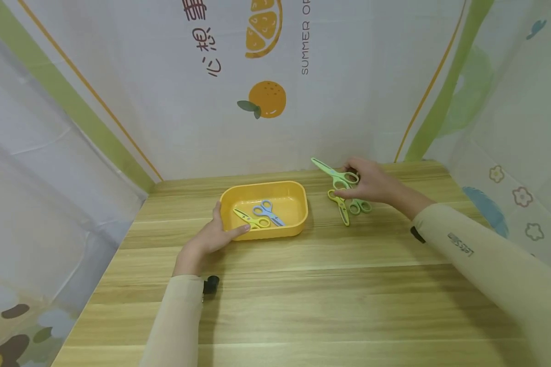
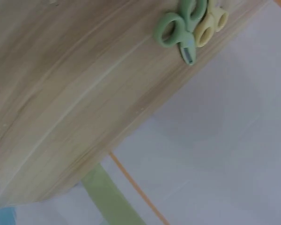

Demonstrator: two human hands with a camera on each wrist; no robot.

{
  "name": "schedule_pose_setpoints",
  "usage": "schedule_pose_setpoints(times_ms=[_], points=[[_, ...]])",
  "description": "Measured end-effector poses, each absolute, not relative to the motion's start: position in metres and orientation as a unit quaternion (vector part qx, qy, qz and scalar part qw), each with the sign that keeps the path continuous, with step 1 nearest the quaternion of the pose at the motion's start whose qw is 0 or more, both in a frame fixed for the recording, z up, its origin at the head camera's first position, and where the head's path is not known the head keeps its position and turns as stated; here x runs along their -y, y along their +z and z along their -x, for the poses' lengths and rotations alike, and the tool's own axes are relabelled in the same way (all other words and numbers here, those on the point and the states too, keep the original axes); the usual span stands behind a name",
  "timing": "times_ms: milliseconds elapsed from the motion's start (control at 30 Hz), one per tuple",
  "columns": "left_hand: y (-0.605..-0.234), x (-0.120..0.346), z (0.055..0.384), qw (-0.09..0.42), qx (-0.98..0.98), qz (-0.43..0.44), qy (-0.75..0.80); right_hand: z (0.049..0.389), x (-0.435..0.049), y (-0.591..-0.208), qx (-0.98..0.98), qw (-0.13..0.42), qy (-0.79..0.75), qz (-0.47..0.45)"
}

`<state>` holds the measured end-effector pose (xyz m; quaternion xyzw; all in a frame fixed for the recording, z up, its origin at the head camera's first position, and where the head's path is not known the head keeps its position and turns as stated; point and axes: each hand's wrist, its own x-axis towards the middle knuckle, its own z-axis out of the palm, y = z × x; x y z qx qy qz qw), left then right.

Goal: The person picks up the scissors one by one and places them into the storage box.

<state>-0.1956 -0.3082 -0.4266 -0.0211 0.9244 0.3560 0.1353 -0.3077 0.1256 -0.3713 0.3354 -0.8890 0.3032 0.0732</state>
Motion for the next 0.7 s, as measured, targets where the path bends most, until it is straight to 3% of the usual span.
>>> schedule_pose_setpoints(times_ms=[700], points=[[-0.428,0.31,0.197,0.137,-0.926,0.022,0.352,0.303,-0.077,-0.349,0.88,0.051,0.287,-0.375]])
